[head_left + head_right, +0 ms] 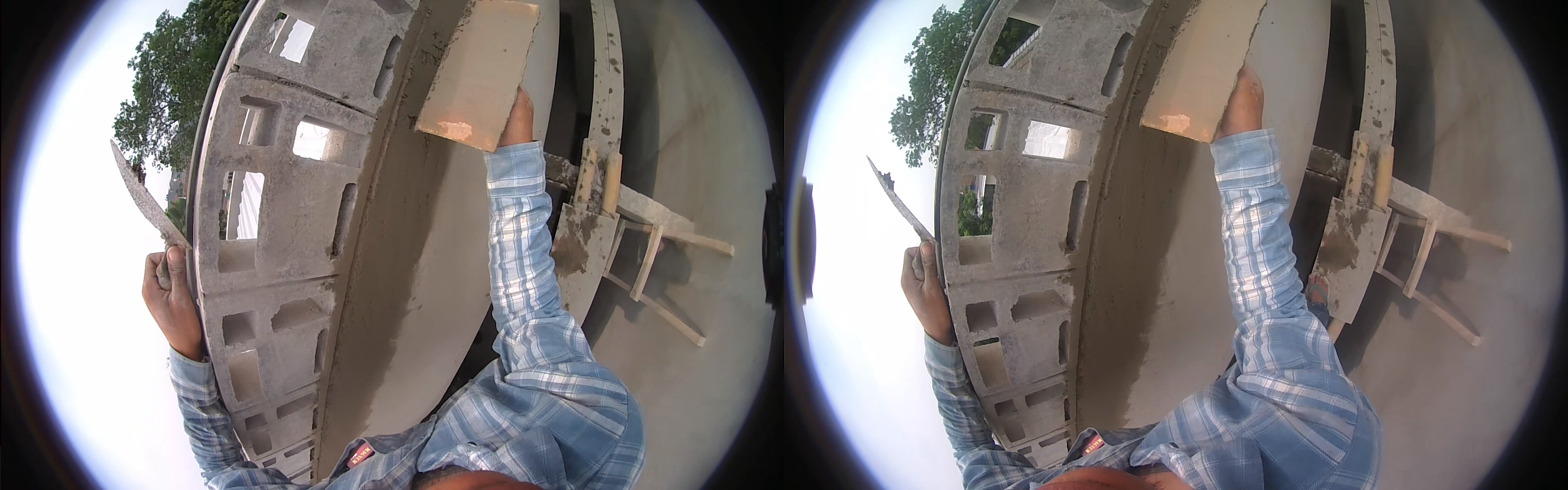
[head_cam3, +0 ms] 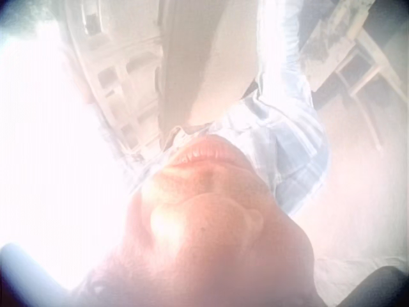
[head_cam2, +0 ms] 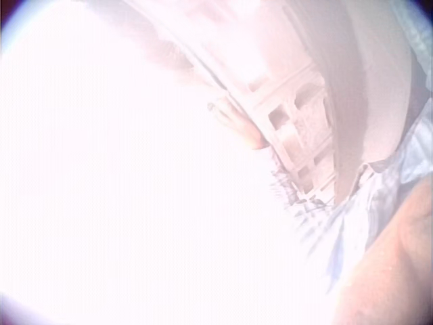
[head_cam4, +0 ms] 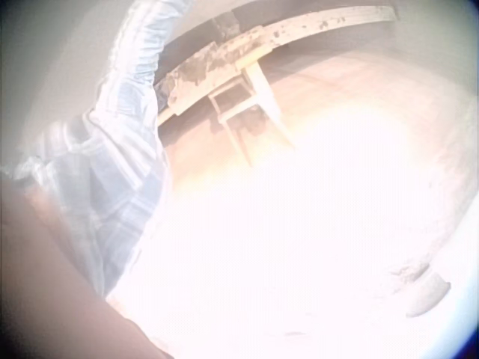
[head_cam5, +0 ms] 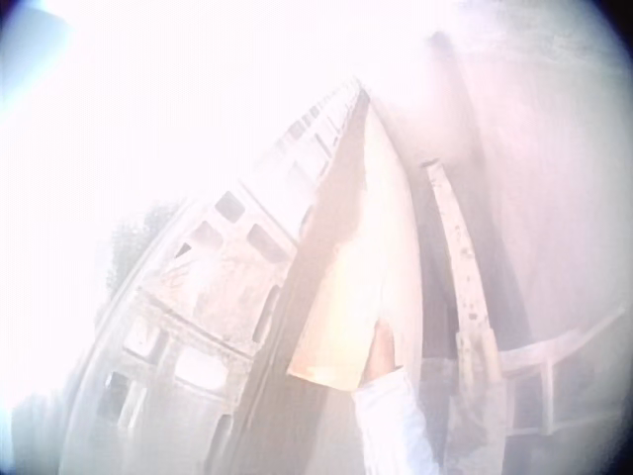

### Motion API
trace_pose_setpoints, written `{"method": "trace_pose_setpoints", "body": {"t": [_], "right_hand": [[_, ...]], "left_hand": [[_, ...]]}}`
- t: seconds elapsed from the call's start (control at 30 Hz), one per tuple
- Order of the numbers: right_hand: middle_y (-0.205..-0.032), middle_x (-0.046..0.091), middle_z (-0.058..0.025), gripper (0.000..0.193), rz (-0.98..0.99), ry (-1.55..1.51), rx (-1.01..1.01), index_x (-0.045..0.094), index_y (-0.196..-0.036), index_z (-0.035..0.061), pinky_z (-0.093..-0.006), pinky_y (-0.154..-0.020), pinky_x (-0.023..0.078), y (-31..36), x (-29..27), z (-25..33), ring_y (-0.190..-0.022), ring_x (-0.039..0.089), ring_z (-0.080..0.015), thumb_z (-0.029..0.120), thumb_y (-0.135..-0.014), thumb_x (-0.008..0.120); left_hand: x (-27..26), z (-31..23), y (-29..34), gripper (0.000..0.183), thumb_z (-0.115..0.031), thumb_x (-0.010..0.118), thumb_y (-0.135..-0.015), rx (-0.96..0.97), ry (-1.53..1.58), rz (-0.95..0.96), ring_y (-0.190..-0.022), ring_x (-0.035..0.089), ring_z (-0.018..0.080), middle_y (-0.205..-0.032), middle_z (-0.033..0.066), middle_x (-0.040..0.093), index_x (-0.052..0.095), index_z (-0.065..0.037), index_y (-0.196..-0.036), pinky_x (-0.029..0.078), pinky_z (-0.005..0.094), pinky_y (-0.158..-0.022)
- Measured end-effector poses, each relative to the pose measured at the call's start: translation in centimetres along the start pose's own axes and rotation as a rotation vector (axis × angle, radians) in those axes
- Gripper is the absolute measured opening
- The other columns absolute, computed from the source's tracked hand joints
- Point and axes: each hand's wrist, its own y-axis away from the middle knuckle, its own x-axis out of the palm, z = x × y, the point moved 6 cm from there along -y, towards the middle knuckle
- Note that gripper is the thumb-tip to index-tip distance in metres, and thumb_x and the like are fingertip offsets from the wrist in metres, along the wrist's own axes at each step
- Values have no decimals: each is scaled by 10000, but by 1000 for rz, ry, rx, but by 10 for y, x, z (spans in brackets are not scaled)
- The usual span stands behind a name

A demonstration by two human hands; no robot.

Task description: The person scoops wet cement from a bucket using a trowel and applies it to a curved wall made of hollow blocks. The person then smooths the applied cement with a wooden float, repeatedly scraping and leveling the surface.

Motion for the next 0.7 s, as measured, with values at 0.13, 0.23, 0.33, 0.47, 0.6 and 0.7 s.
{"method": "trace_pose_setpoints", "body": {"t": [0.13, 0.23, 0.33, 0.47, 0.6, 0.7], "right_hand": [[-1183, 614, -139, 382, 46, 58, 81, 519, -1280, -44, -353, -881, 540, 77, 4, -31, -1033, 635, -228, 224, -1027, 418], [-1209, 602, -131, 404, 47, -53, 170, 488, -1326, -47, -337, -908, 519, 106, 9, -54, -1067, 611, -206, 220, -1029, 427], [-1207, 603, -125, 415, 84, -93, 189, 470, -1344, -53, -331, -901, 518, 112, 12, -71, -1053, 614, -204, 221, -1033, 436], [-1205, 605, -122, 419, 75, -87, 171, 465, -1355, -51, -322, -913, 510, 114, 11, -78, -1058, 610, -194, 216, -1033, 450], [-1174, 614, -108, 411, 83, -95, 164, 477, -1339, -51, -302, -896, 512, 94, 19, -65, -1031, 613, -172, 222, -1032, 474], [-1142, 621, -99, 399, 101, -114, 121, 491, -1311, -50, -290, -869, 518, 95, 18, -65, -995, 614, -154, 234, -1032, 485]], "left_hand": [[8, -13, -4, 407, -383, 577, -1007, 13, 5, 14, -675, 451, 82, -725, 3, 559, 606, -1, -872, 386, 233, -630], [8, -20, -4, 431, -389, 520, -1034, 36, -25, -1, -651, 413, 96, -698, 1, 502, 600, 0, -865, 362, 255, -607], [9, -17, -4, 430, -383, 519, -1035, 47, -1, -7, -660, 417, 98, -706, 6, 506, 603, -2, -855, 365, 255, -615], [6, -14, -5, 412, -376, 548, -1022, 33, -64, 0, -659, 424, 89, -709, 1, 524, 606, 0, -863, 369, 247, -614], [5, -6, -4, 414, -377, 543, -1024, 15, -26, 4, -654, 418, 87, -705, 0, 520, 604, -2, -859, 364, 251, -606], [7, -14, -6, 418, -368, 514, -1040, 52, -64, -4, -647, 407, 90, -697, 1, 502, 595, -3, -853, 353, 259, -594]]}}
